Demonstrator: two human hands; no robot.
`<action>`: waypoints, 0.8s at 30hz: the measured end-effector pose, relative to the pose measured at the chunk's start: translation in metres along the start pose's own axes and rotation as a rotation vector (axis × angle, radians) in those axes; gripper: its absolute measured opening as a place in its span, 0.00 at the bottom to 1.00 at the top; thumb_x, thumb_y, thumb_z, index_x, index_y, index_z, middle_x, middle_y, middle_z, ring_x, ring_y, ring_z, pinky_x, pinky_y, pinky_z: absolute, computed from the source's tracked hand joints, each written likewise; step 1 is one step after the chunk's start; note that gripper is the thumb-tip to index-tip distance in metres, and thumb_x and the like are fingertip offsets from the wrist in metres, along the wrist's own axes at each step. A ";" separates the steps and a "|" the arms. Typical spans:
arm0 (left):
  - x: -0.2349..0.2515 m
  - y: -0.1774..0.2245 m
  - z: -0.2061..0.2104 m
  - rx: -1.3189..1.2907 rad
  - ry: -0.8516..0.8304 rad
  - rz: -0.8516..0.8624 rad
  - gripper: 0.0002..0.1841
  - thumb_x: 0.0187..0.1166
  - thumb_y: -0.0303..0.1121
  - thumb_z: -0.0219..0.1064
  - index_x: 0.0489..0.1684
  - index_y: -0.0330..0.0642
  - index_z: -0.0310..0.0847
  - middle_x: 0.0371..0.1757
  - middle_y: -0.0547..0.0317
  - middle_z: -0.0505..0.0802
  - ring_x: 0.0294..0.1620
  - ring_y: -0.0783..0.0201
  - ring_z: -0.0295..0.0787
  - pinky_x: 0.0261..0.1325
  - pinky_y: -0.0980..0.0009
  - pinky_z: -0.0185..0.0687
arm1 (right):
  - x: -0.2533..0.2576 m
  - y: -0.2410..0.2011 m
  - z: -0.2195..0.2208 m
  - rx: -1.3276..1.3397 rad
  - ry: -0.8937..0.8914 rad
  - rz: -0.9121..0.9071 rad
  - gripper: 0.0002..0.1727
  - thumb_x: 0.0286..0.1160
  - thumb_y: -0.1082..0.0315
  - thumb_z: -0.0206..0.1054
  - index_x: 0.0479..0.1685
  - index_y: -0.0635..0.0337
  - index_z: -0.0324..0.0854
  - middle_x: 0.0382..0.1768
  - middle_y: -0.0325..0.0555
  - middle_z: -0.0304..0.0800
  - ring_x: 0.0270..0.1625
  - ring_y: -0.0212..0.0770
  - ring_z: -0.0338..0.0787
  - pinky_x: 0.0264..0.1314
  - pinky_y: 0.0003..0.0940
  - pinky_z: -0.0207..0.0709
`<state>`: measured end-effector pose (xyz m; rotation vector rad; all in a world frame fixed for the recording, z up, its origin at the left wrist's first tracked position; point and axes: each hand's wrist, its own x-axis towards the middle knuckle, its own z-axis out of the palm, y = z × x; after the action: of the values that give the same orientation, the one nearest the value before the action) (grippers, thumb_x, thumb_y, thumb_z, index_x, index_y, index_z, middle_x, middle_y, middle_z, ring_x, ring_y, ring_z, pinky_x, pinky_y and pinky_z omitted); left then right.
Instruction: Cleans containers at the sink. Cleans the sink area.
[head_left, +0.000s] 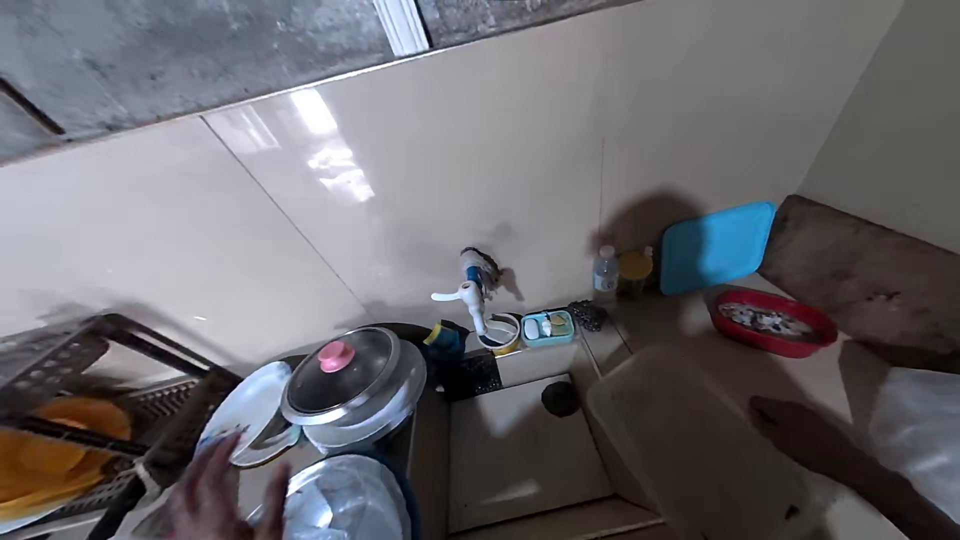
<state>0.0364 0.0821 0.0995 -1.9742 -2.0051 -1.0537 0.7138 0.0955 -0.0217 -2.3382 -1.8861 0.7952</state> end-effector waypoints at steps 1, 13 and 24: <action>0.021 0.020 0.009 0.000 -0.002 0.081 0.36 0.84 0.47 0.60 0.84 0.26 0.63 0.86 0.22 0.64 0.87 0.28 0.59 0.85 0.40 0.59 | 0.000 -0.019 -0.002 0.002 -0.011 -0.046 0.17 0.90 0.66 0.56 0.56 0.74 0.81 0.47 0.73 0.88 0.54 0.71 0.88 0.59 0.68 0.76; 0.181 0.217 0.129 0.530 -0.699 0.405 0.30 0.90 0.29 0.55 0.93 0.63 0.58 0.63 0.36 0.88 0.66 0.33 0.83 0.59 0.41 0.80 | -0.008 -0.210 0.038 0.201 -0.117 -0.183 0.22 0.89 0.68 0.53 0.72 0.77 0.74 0.66 0.74 0.82 0.72 0.67 0.81 0.76 0.58 0.70; 0.174 0.268 0.126 0.656 -0.748 0.201 0.17 0.89 0.25 0.54 0.70 0.29 0.77 0.62 0.32 0.88 0.66 0.34 0.85 0.61 0.42 0.80 | -0.026 -0.266 0.022 0.153 -0.158 -0.265 0.25 0.91 0.69 0.49 0.78 0.79 0.68 0.75 0.74 0.75 0.80 0.66 0.74 0.83 0.54 0.65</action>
<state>0.3068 0.2677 0.2019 -2.2410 -1.9761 0.4374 0.4613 0.1356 0.0581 -1.9371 -2.0549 1.0754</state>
